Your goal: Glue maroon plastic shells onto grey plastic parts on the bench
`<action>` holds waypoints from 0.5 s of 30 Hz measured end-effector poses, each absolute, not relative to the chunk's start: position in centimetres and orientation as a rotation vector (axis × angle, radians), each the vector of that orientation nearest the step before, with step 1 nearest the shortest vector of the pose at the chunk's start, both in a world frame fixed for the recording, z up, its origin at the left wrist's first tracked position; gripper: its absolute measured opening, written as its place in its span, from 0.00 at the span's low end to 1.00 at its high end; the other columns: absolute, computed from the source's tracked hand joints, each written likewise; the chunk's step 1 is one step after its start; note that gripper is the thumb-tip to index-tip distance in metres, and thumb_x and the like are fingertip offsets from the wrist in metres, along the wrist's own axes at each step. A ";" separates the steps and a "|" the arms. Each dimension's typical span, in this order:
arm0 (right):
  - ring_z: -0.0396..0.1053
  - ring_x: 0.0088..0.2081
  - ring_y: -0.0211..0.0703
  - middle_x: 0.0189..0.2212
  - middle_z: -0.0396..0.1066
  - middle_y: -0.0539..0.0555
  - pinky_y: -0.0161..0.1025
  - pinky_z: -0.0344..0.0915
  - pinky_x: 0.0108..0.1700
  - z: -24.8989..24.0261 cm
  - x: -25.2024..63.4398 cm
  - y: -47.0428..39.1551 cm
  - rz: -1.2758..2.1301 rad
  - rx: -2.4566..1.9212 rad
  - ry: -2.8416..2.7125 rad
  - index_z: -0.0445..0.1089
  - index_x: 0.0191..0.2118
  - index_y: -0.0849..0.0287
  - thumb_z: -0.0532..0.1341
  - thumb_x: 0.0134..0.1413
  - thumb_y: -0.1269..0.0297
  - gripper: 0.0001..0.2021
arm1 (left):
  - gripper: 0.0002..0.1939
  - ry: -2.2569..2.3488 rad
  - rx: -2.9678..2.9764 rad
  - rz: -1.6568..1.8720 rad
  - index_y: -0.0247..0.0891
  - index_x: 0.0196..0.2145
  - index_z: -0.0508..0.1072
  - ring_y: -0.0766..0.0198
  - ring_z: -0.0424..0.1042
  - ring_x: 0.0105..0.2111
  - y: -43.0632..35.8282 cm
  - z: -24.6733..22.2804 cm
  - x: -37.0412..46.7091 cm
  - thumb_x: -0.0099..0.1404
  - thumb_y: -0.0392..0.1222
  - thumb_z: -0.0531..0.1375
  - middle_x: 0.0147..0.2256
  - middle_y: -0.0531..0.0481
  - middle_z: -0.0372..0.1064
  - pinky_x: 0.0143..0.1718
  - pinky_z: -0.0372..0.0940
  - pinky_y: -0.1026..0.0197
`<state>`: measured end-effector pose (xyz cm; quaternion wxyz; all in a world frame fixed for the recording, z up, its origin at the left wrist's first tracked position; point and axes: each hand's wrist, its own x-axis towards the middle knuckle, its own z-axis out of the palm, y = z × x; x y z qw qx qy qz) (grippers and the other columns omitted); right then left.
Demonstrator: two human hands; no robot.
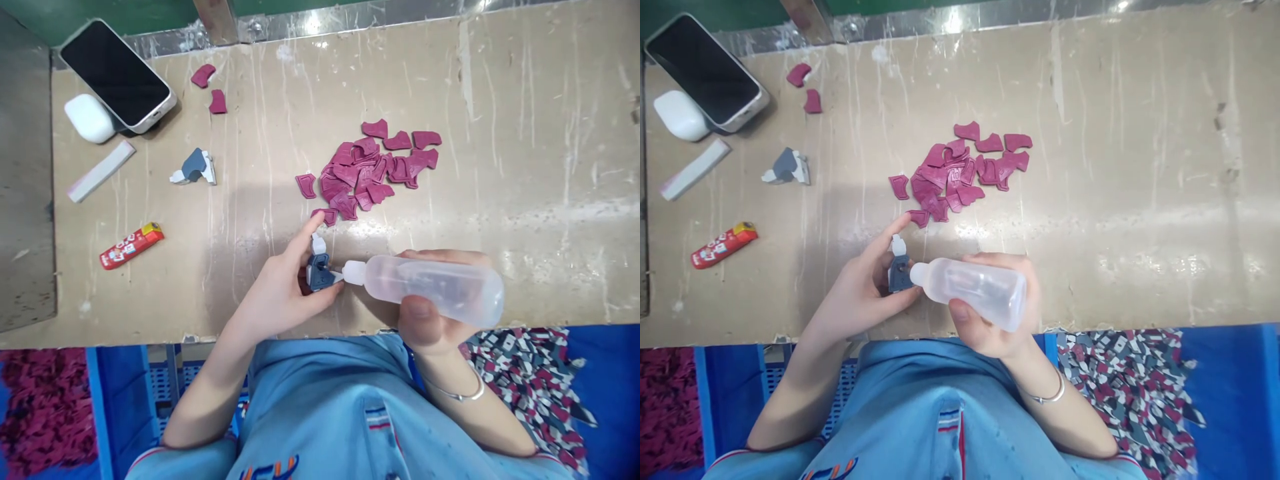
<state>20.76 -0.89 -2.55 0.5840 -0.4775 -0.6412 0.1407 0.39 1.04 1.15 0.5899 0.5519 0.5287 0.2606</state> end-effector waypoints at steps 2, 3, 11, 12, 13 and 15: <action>0.81 0.34 0.47 0.37 0.80 0.53 0.41 0.78 0.31 -2.6 20.8 -1.1 0.319 -1.131 -1.479 0.80 0.51 0.55 0.68 0.69 0.47 0.17 | 0.43 1.220 1.288 0.618 0.42 0.75 0.62 0.66 0.63 0.25 1.0 1.0 0.4 0.65 0.40 0.68 0.27 0.60 0.64 0.27 0.61 0.64; 0.81 0.34 0.47 0.37 0.80 0.54 0.42 0.78 0.31 -2.7 20.8 -1.1 0.317 -1.138 -1.472 0.80 0.52 0.55 0.69 0.69 0.47 0.17 | 0.43 1.211 1.288 0.621 0.44 0.75 0.62 0.66 0.63 0.25 0.9 0.9 0.3 0.65 0.40 0.68 0.27 0.60 0.65 0.27 0.61 0.64; 0.79 0.35 0.48 0.38 0.79 0.54 0.43 0.77 0.31 -2.9 20.9 -1.4 0.288 -1.149 -1.483 0.80 0.52 0.53 0.69 0.69 0.47 0.16 | 0.41 1.186 1.337 0.667 0.48 0.74 0.64 0.63 0.73 0.29 0.9 0.6 0.1 0.66 0.37 0.69 0.31 0.57 0.73 0.32 0.71 0.62; 0.79 0.35 0.48 0.37 0.78 0.53 0.43 0.77 0.32 -2.9 20.9 -1.4 0.282 -1.156 -1.482 0.80 0.52 0.52 0.69 0.69 0.47 0.16 | 0.41 1.182 1.341 0.665 0.48 0.74 0.64 0.63 0.73 0.29 0.9 0.6 0.1 0.66 0.37 0.69 0.31 0.57 0.73 0.33 0.71 0.62; 0.80 0.35 0.47 0.37 0.78 0.53 0.42 0.77 0.32 -2.9 20.9 -1.4 0.279 -1.163 -1.479 0.80 0.52 0.52 0.69 0.69 0.47 0.17 | 0.41 1.180 1.344 0.663 0.48 0.74 0.64 0.63 0.73 0.29 0.9 0.6 0.1 0.66 0.37 0.69 0.32 0.57 0.74 0.33 0.72 0.62; 0.80 0.35 0.47 0.37 0.78 0.52 0.42 0.77 0.33 -2.8 20.9 -1.4 0.283 -1.175 -1.480 0.80 0.52 0.52 0.69 0.69 0.47 0.16 | 0.41 1.181 1.350 0.668 0.48 0.74 0.64 0.62 0.74 0.29 0.9 0.5 0.1 0.66 0.37 0.69 0.33 0.56 0.76 0.33 0.72 0.62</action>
